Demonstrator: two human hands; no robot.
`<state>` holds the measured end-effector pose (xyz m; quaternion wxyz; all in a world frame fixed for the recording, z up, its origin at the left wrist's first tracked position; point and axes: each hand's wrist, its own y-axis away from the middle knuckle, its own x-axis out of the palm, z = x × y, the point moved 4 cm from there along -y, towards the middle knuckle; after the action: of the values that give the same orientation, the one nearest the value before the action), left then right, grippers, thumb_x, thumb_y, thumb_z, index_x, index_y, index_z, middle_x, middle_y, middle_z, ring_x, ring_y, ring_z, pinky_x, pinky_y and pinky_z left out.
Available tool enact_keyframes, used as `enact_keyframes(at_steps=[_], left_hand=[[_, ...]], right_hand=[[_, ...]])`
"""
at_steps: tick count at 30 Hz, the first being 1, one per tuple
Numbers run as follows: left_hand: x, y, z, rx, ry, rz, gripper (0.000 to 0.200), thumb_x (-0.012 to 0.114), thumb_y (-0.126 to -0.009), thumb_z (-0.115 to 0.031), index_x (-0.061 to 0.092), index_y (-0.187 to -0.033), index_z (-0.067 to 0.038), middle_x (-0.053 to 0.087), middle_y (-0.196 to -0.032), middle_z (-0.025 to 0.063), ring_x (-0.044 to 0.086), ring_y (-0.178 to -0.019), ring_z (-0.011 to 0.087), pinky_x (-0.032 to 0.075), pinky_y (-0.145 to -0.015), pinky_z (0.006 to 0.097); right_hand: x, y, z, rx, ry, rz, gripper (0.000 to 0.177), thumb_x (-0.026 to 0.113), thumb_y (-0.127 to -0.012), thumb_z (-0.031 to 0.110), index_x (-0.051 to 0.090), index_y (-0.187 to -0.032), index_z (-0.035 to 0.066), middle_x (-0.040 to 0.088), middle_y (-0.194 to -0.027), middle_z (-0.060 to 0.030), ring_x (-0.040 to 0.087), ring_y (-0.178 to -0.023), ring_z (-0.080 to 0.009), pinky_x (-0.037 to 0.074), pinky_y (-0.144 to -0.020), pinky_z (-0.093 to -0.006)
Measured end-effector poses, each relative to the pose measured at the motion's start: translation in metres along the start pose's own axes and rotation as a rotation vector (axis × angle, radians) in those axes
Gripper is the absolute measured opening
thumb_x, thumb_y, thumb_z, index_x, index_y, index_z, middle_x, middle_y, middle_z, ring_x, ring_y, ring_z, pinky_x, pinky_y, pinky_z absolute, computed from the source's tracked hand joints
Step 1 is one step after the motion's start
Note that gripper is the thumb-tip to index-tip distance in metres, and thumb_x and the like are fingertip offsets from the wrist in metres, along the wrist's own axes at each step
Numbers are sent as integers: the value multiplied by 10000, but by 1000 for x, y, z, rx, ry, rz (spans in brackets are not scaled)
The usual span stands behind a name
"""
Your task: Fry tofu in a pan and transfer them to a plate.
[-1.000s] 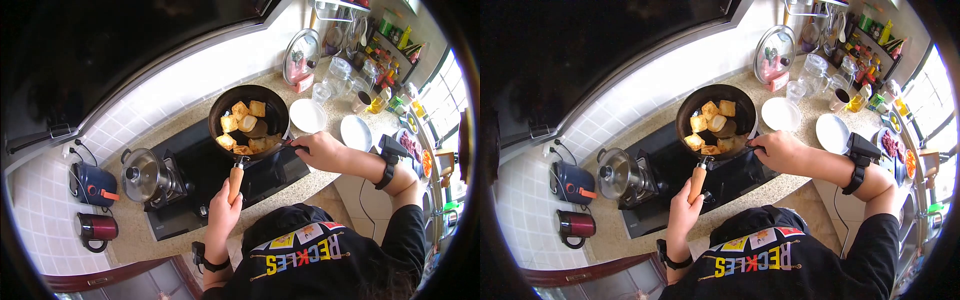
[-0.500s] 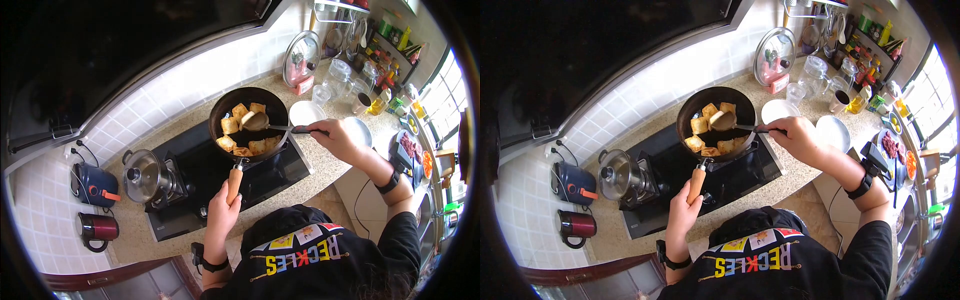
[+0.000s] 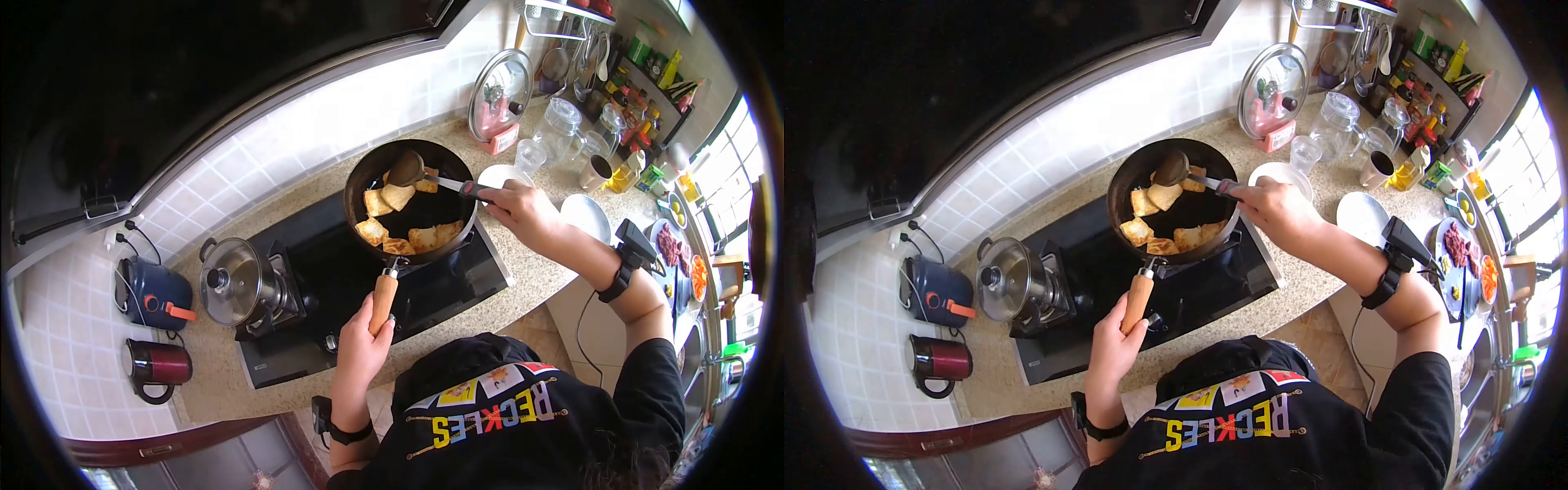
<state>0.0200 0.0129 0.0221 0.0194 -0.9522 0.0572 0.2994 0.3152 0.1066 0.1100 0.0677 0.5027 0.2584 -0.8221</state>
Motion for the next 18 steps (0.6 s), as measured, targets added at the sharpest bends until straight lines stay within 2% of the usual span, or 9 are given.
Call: enact_keyframes(at_steps=[2, 3, 4, 6, 10, 11, 18], left_hand=[[0, 1, 2, 8, 12, -10, 511, 656, -804, -116, 487, -1265, 24, 626, -961, 264, 633, -866, 393, 505, -746, 394], [0, 1, 2, 14, 9, -16, 511, 656, -803, -115, 489, -1267, 19, 627, -965, 262, 634, -872, 391, 505, -749, 392], [-1, 0, 1, 20, 6, -21, 511, 656, -802, -114, 490, -1269, 15, 627, -968, 261, 635, -877, 389, 504, -752, 390], [0, 0, -3, 22, 3, -30, 511, 655, -801, -111, 490, -1270, 9, 628, -961, 257, 635, -872, 388, 503, -748, 391], [-2, 1, -5, -3, -7, -14, 510, 656, -799, -105, 493, -1271, -2, 629, -937, 245, 638, -843, 381, 503, -731, 390], [-1, 1, -4, -2, -5, -13, 510, 656, -799, -105, 493, -1271, -2, 629, -937, 245, 638, -843, 381, 503, -731, 390], [1, 2, -4, 4, 20, -25, 508, 659, -801, -108, 492, -1267, 8, 627, -922, 244, 639, -826, 370, 502, -717, 386]], right_hand=[[9, 1, 8, 14, 124, 66, 238, 609, -846, 106, 632, -1079, 63, 553, -758, -139, 581, -690, -312, 478, -638, -404], [13, 0, 12, -78, 167, 51, 240, 602, -848, 123, 626, -1081, 69, 548, -768, -134, 586, -691, -314, 485, -638, -408], [11, -2, 16, -75, 166, 50, 240, 602, -848, 123, 626, -1081, 69, 548, -768, -134, 586, -691, -314, 485, -638, -408], [6, -7, 24, -15, 289, 228, 227, 599, -844, 127, 637, -1058, 61, 556, -759, -134, 592, -698, -311, 489, -639, -406], [-34, -23, 48, -72, 372, 326, 196, 579, -838, 99, 647, -1014, 45, 577, -756, -141, 596, -715, -309, 486, -656, -400], [-44, -24, 50, -135, 226, 263, 197, 577, -834, 87, 641, -1014, 39, 589, -778, -143, 595, -739, -311, 480, -659, -403], [-8, -15, 37, -97, 275, 205, 267, 577, -803, 50, 609, -1067, 22, 535, -756, -132, 574, -723, -299, 467, -637, -395]])
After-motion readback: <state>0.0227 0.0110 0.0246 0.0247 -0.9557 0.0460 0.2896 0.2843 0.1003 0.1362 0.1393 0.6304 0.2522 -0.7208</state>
